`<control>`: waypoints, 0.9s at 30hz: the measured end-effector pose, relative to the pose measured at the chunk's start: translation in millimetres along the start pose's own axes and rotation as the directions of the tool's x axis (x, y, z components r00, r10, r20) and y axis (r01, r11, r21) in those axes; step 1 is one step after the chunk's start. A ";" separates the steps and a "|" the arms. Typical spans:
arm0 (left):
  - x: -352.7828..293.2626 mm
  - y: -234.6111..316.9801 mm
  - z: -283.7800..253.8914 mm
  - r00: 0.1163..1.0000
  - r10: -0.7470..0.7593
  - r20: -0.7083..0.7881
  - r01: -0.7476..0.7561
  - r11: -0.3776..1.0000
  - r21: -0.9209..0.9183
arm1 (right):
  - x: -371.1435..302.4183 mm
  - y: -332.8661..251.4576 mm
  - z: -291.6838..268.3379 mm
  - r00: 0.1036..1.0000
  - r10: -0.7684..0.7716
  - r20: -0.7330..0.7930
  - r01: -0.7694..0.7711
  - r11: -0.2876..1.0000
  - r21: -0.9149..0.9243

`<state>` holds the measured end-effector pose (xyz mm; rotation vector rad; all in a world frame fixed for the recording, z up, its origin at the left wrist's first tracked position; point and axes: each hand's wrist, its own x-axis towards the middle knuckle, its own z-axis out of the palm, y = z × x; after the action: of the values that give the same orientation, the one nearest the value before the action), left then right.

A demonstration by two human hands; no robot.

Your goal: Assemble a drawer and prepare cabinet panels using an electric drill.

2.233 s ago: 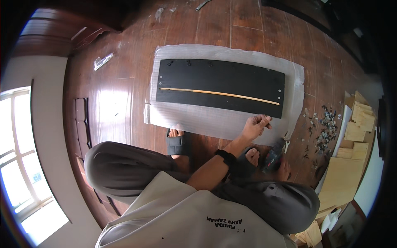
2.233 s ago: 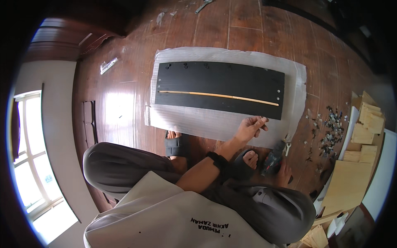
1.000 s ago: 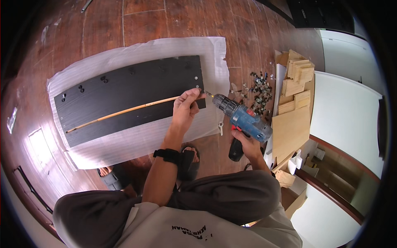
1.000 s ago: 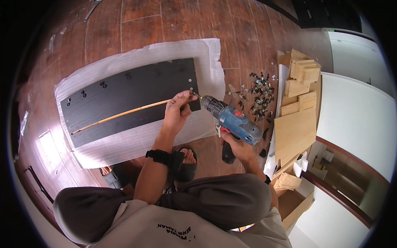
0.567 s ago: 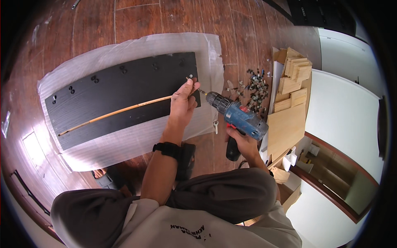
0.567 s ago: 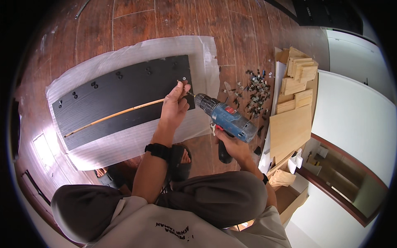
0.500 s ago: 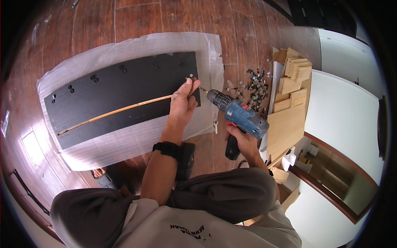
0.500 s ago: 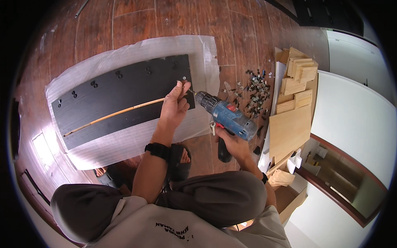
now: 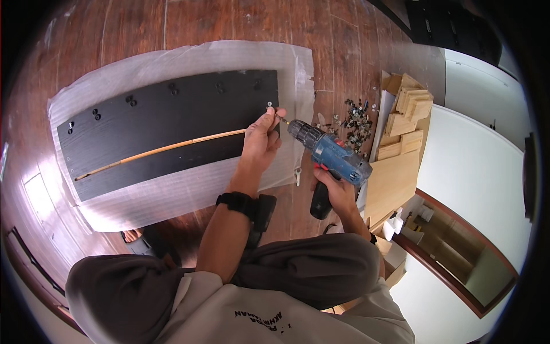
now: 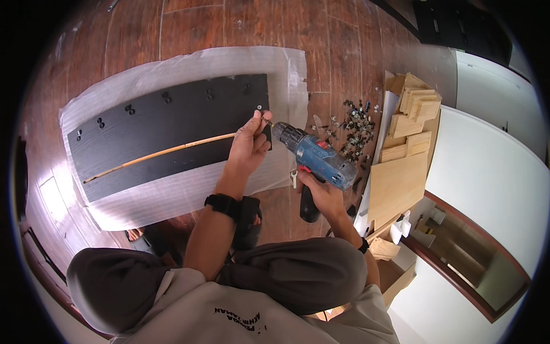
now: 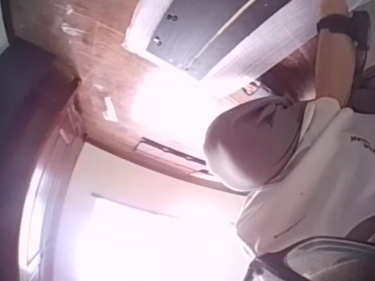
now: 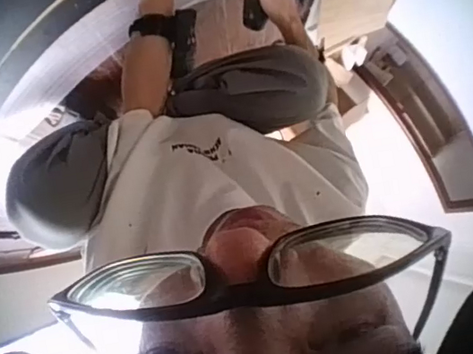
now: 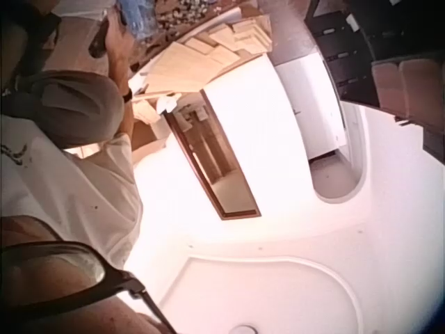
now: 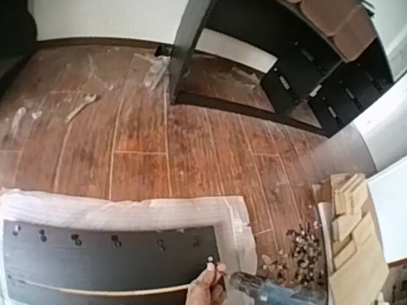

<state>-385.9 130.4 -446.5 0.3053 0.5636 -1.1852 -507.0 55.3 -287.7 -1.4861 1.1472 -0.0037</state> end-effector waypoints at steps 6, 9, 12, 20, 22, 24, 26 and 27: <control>2.6 -2.7 5.8 0.998 0.034 -0.044 -0.033 0.999 0.017 | 7.2 -4.2 0.7 0.994 -0.068 -0.085 0.055 0.988 -0.141; 5.8 -5.4 7.5 1.000 0.007 -0.022 -0.007 1.000 -0.014 | 9.2 -1.2 -4.7 0.992 -0.112 -0.061 0.085 0.938 -0.337; 12.6 -8.4 8.9 0.998 -0.059 -0.004 0.058 0.995 -0.083 | 13.1 0.5 -9.7 0.959 -0.283 -0.007 0.239 0.822 -0.516; 19.8 -6.9 3.3 0.998 -0.064 0.005 0.064 0.985 -0.163 | 29.5 -11.7 -13.6 0.928 -0.349 0.129 0.350 0.702 -0.620; 22.4 -7.6 2.2 0.997 -0.070 0.016 0.071 0.980 -0.188 | 33.9 -18.1 -13.8 0.913 -0.360 0.194 0.394 0.650 -0.650; 24.3 -8.3 1.4 0.997 -0.075 0.024 0.078 0.974 -0.214 | 36.5 -28.1 -12.1 0.931 -0.318 0.180 0.355 0.675 -0.647; 25.7 -9.5 1.4 0.997 -0.071 0.036 0.077 0.973 -0.219 | 40.3 -42.3 -10.0 0.948 -0.273 0.164 0.313 0.699 -0.643; 26.4 -10.7 5.2 0.996 -0.075 0.038 0.081 0.971 -0.224 | 43.8 -52.2 -10.6 0.932 -0.282 0.228 0.359 0.626 -0.692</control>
<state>-387.6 103.3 -456.4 0.0726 0.6829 -1.1866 -457.9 10.0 -270.5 -2.3726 0.8000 0.3155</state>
